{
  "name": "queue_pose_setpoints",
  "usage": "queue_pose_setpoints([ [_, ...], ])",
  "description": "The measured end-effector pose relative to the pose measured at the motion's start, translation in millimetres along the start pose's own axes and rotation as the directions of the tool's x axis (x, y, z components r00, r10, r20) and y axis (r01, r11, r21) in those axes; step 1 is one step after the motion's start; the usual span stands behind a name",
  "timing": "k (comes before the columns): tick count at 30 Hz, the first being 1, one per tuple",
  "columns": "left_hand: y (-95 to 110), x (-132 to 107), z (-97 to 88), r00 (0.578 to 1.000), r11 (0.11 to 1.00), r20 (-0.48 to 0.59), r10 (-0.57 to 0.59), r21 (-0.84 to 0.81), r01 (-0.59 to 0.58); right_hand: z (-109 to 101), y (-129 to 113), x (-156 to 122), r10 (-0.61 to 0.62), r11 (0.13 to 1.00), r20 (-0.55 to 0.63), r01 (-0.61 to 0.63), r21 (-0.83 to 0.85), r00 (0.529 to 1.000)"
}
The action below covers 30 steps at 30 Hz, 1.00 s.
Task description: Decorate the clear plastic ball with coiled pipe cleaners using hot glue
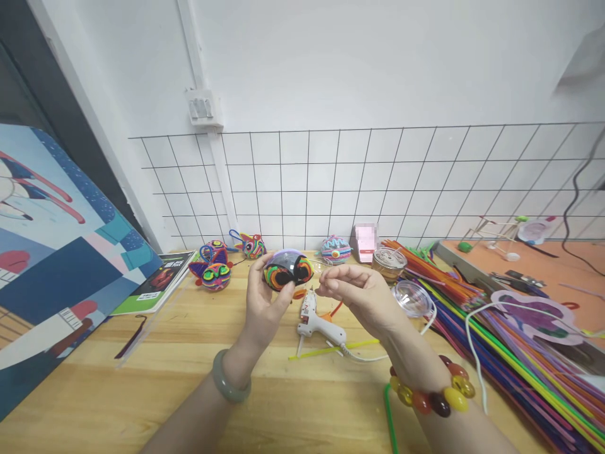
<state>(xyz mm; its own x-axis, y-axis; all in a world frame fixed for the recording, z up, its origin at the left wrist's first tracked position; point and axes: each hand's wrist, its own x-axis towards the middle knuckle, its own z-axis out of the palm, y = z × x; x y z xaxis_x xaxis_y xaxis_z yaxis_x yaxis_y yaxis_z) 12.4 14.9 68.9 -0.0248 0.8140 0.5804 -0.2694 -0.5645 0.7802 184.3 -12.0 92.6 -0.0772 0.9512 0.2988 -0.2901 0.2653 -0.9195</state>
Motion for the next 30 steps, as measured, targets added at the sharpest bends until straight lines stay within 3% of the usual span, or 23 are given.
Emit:
queue_pose_setpoints([
  [20, -1.4, 1.7, 1.4, 0.999, 0.995, -0.013, -0.041, -0.089, 0.039, -1.6, 1.9, 0.9, 0.003, 0.999, -0.009, -0.004, -0.051, 1.000],
  [27, -3.1, 0.6, -2.0, 0.996, 0.977, 0.027, -0.087, -0.191, 0.091, 2.7, 1.1, 2.9, -0.075, 0.986, -0.103, 0.059, -0.155, 0.992],
  [30, 1.1, -2.5, -0.8, 0.999, 0.993, 0.051, -0.009, -0.113, 0.015, 5.1, 1.0, 1.4, -0.017, 0.991, 0.002, 0.017, -0.134, 1.000],
])
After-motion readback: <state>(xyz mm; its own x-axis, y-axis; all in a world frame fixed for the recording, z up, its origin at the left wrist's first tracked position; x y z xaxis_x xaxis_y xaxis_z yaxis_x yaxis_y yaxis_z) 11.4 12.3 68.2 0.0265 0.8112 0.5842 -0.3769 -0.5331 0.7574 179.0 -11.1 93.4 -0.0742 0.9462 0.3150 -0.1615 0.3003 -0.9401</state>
